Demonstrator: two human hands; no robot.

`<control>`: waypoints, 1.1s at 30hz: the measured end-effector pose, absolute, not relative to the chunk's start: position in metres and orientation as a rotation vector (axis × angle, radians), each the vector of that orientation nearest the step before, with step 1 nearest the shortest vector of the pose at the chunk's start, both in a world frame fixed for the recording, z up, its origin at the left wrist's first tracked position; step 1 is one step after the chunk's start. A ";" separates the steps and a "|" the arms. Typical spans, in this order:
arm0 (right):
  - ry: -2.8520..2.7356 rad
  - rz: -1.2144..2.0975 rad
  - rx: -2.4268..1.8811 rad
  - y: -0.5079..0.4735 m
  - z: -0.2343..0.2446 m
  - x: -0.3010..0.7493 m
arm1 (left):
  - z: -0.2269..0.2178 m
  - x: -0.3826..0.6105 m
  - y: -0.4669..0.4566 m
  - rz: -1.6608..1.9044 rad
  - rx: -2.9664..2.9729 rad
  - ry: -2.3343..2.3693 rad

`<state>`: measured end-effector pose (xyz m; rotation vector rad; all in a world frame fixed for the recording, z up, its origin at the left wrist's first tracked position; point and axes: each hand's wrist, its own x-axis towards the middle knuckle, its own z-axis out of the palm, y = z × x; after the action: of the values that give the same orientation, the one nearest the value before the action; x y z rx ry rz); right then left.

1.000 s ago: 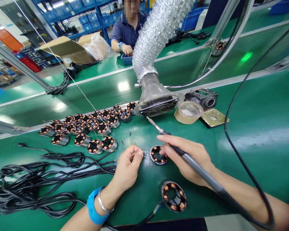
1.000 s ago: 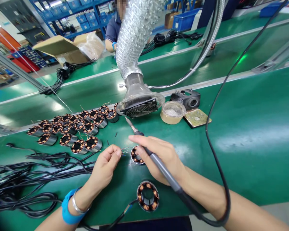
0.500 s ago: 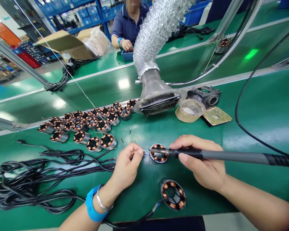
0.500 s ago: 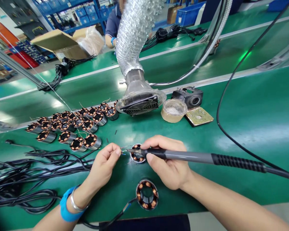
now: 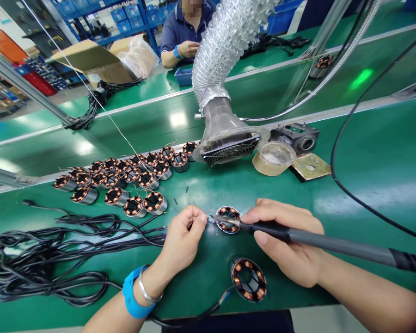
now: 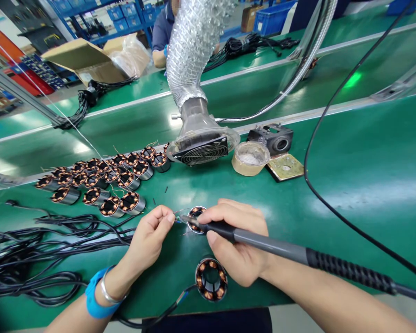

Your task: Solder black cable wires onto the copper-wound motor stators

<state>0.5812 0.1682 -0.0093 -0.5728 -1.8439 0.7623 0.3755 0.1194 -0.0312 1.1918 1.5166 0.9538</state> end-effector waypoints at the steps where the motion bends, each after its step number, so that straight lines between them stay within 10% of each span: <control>1: -1.852 0.755 -0.567 0.167 -0.008 0.580 | -0.031 0.375 0.119 0.956 1.195 1.518; 33: -1.701 0.512 -0.437 0.175 -0.029 0.578 | -0.030 0.376 0.120 0.964 1.219 1.518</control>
<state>0.5781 0.1749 -0.0294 -0.4372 -1.7015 0.5117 0.3762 0.1202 -0.0304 1.2195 1.5179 0.9639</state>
